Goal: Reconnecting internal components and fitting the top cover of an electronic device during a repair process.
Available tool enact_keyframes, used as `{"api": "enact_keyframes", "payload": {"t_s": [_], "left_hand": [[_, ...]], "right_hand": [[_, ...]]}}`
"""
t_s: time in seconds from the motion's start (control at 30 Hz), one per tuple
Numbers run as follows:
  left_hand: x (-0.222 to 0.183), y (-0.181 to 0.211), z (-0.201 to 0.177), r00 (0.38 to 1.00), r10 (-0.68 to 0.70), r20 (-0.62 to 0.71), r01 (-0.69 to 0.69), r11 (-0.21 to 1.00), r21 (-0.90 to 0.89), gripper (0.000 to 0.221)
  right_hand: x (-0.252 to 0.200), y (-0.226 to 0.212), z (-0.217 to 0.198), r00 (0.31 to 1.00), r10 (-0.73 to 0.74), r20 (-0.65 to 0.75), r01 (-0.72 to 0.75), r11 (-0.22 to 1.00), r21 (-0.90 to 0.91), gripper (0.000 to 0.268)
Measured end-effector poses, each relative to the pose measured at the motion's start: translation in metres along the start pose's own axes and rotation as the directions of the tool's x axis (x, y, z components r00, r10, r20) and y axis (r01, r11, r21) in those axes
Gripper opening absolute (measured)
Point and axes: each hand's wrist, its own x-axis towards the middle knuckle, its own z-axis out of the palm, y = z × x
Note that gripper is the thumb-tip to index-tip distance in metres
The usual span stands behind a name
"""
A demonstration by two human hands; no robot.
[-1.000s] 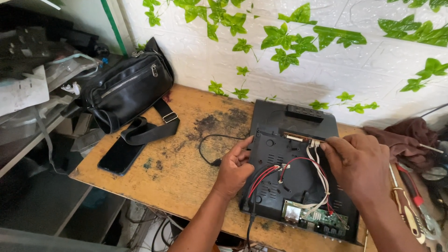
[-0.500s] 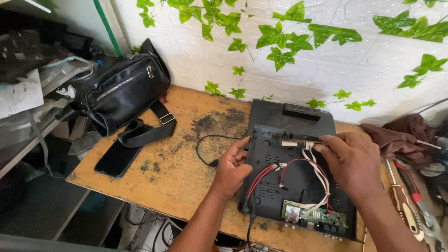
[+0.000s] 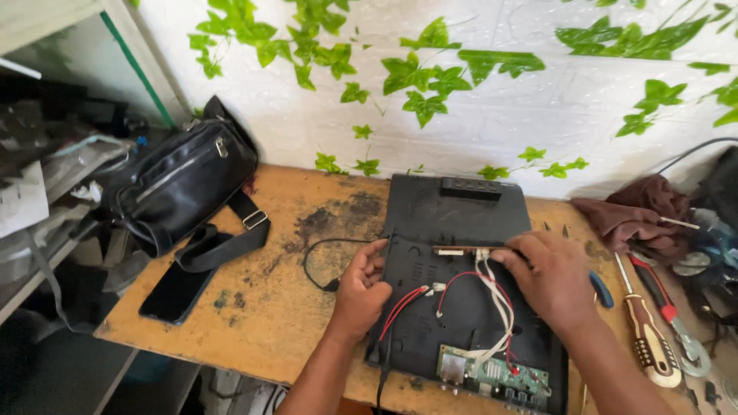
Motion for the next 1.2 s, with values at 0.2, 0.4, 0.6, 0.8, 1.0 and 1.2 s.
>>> {"api": "enact_keyframes", "payload": {"t_s": [0.2, 0.4, 0.6, 0.8, 1.0, 1.2], "left_hand": [[-0.003, 0.056, 0.025, 0.953, -0.270, -0.141, 0.301, 0.767, 0.567, 0.067], [0.012, 0.084, 0.029, 0.964, -0.222, -0.146, 0.216, 0.336, 0.917, 0.064], [0.047, 0.039, 0.027, 0.882, 0.154, 0.446, -0.472, 0.289, 0.833, 0.044], [0.087, -0.006, 0.019, 0.760, 0.370, 0.535, -0.649, 0.486, 0.585, 0.021], [0.077, -0.010, 0.016, 0.772, 0.452, 0.447, -0.636, 0.538, 0.554, 0.020], [0.065, 0.012, 0.025, 0.905, 0.229, 0.358, -0.416, 0.654, 0.632, 0.019]], "right_hand": [[-0.006, 0.001, 0.013, 0.987, 0.106, 0.120, -0.115, 0.991, 0.066, 0.029], [-0.002, -0.006, 0.005, 0.976, 0.126, 0.180, -0.142, 0.987, 0.075, 0.031], [-0.004, 0.000, 0.010, 0.973, 0.112, 0.204, -0.125, 0.991, 0.050, 0.034], [-0.003, 0.006, 0.013, 0.959, 0.124, 0.254, -0.160, 0.979, 0.125, 0.030], [-0.002, 0.017, -0.024, 0.961, 0.203, 0.189, -0.256, 0.911, 0.324, 0.021], [-0.016, 0.021, -0.029, 0.877, 0.349, 0.331, -0.457, 0.819, 0.347, 0.025]]}}
